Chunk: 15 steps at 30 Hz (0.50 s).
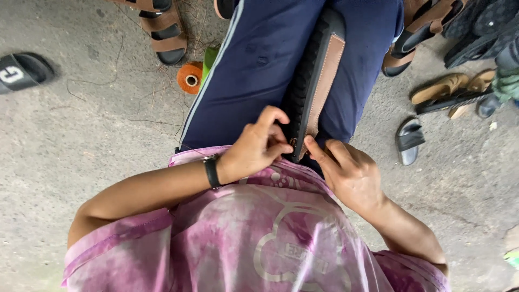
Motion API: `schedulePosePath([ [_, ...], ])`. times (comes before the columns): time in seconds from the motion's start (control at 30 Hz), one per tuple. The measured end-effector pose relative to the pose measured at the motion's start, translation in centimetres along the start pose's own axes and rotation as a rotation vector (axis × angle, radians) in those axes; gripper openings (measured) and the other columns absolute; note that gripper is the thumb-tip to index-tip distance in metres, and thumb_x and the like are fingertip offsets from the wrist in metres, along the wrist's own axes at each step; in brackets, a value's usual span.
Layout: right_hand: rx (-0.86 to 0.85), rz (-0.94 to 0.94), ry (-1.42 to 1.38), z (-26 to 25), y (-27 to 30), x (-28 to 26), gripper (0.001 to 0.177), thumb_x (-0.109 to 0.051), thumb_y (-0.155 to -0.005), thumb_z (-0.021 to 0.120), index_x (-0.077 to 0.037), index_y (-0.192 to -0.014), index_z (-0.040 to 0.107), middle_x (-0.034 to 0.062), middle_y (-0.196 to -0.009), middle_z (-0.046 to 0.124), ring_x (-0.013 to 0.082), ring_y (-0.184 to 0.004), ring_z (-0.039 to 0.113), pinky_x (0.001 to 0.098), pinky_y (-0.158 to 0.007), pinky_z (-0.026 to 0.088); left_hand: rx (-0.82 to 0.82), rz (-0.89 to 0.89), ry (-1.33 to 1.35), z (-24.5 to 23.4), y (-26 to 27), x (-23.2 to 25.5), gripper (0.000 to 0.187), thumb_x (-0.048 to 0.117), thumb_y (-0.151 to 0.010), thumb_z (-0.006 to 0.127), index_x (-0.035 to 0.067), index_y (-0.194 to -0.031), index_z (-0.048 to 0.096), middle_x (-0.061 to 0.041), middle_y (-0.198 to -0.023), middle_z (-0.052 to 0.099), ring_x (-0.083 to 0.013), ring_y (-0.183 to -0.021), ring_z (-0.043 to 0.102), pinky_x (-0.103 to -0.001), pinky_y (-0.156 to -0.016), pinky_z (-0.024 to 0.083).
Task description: Hand-sewing the sole of a brown sandal using a needle and thread
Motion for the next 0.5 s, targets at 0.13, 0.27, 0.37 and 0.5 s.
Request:
schedulePosePath([
  [0.13, -0.029, 0.000, 0.013, 0.0, -0.1, 0.2, 0.028, -0.017, -0.102, 0.055, -0.015, -0.122, 0.074, 0.0038, -0.086, 0.057, 0.0142, -0.063, 0.060, 0.0237, -0.055, 0.053, -0.022, 0.019, -0.023, 0.8, -0.8, -1.2, 0.053, 0.007, -0.088, 0.075, 0.013, -0.126, 0.039, -0.004, -0.077, 0.073, -0.0176, -0.059, 0.073, -0.027, -0.056, 0.059],
  [0.27, -0.096, -0.036, 0.078, 0.4, -0.4, 0.2, 0.038, -0.013, -0.102, 0.048, -0.022, -0.132, 0.070, 0.0007, -0.082, 0.053, 0.0108, -0.055, 0.055, 0.0219, -0.052, 0.052, -0.038, -0.009, -0.054, 0.9, -0.7, -1.6, 0.054, 0.009, -0.089, 0.074, 0.013, -0.128, 0.037, -0.003, -0.077, 0.074, -0.0178, -0.060, 0.073, -0.028, -0.058, 0.059],
  [0.37, -0.069, -0.098, 0.098, 0.5, -0.3, 0.1, 0.041, -0.008, -0.100, 0.045, -0.019, -0.130, 0.070, 0.0030, -0.084, 0.053, 0.0124, -0.057, 0.054, 0.0220, -0.053, 0.052, -0.047, -0.002, -0.075, 0.9, -0.6, -1.3, 0.055, 0.011, -0.089, 0.074, 0.013, -0.129, 0.036, -0.004, -0.078, 0.074, -0.0216, -0.063, 0.074, -0.032, -0.060, 0.059],
  [0.5, 0.004, -0.175, 0.017, 3.2, 0.7, -0.1, 0.032, -0.008, -0.092, 0.051, -0.011, -0.118, 0.070, 0.0089, -0.089, 0.057, 0.0197, -0.062, 0.060, 0.0285, -0.054, 0.054, -0.034, 0.024, -0.081, 1.1, -0.9, -1.6, 0.057, 0.012, -0.089, 0.074, 0.014, -0.130, 0.035, -0.004, -0.078, 0.074, -0.0263, -0.066, 0.073, -0.036, -0.061, 0.057],
])
Point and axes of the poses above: each hand's wrist, its own y-axis away from the middle knuckle, its own z-axis out of the palm, x = y × z, the point moved 10 cm from there along -y, towards the middle knuckle
